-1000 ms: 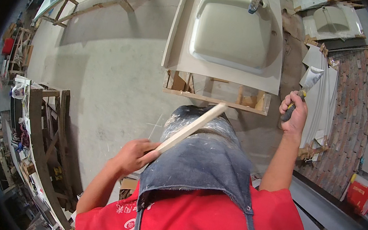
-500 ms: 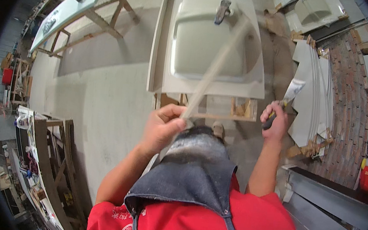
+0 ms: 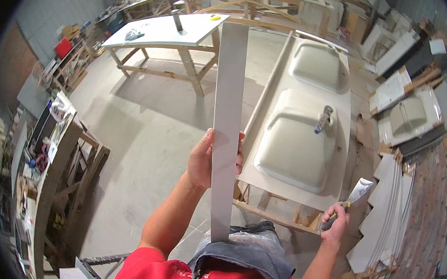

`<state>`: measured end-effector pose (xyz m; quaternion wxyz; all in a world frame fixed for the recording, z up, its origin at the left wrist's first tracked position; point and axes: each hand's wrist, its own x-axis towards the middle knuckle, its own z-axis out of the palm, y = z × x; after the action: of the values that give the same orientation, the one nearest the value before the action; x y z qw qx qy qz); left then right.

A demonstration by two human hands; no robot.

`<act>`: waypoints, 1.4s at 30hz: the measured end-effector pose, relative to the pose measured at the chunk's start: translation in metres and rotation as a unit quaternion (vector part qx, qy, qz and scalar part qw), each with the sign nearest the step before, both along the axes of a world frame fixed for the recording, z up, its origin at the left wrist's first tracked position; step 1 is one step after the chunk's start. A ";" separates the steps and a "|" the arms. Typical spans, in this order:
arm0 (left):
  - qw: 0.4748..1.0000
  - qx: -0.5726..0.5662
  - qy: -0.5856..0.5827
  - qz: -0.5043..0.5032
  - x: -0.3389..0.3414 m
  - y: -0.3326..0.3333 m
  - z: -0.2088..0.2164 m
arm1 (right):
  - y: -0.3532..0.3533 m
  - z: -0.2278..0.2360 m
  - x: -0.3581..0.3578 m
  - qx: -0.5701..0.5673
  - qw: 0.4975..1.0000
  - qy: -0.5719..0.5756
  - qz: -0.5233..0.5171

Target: The person scoops a white compound from a board and spreads it onto the edges of a white sink using a putty knife. The person then picks up a long white trim piece, scrapes it with the putty knife, and uses a file to smooth its edges.

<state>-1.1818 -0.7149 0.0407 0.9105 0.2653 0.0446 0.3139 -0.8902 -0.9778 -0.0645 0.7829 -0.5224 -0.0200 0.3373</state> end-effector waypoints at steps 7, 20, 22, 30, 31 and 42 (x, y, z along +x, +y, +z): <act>0.976 0.063 0.124 0.168 -0.046 0.018 -0.012 | 0.058 0.056 -0.045 0.011 0.977 -0.010 0.212; 0.938 0.039 0.239 0.248 -0.106 -0.055 -0.137 | 0.183 0.119 -0.217 -0.033 0.821 0.008 0.570; 0.937 0.032 0.243 0.247 -0.110 -0.077 -0.129 | 0.224 0.138 -0.214 -0.012 0.835 -0.002 0.550; 0.911 0.045 0.277 0.303 -0.126 -0.083 -0.119 | 0.214 0.147 -0.237 -0.039 0.816 0.005 0.576; 0.910 0.033 0.286 0.299 -0.128 -0.089 -0.117 | 0.231 0.152 -0.237 -0.016 0.811 -0.002 0.585; 0.909 0.021 0.216 0.355 -0.148 -0.100 -0.114 | 0.246 0.202 -0.211 0.120 0.845 -0.117 0.508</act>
<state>-1.3297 -0.8144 -0.0733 0.7015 0.3126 0.3246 0.5521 -1.1017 -0.7317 0.1379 0.5500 -0.3767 -0.4145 0.6195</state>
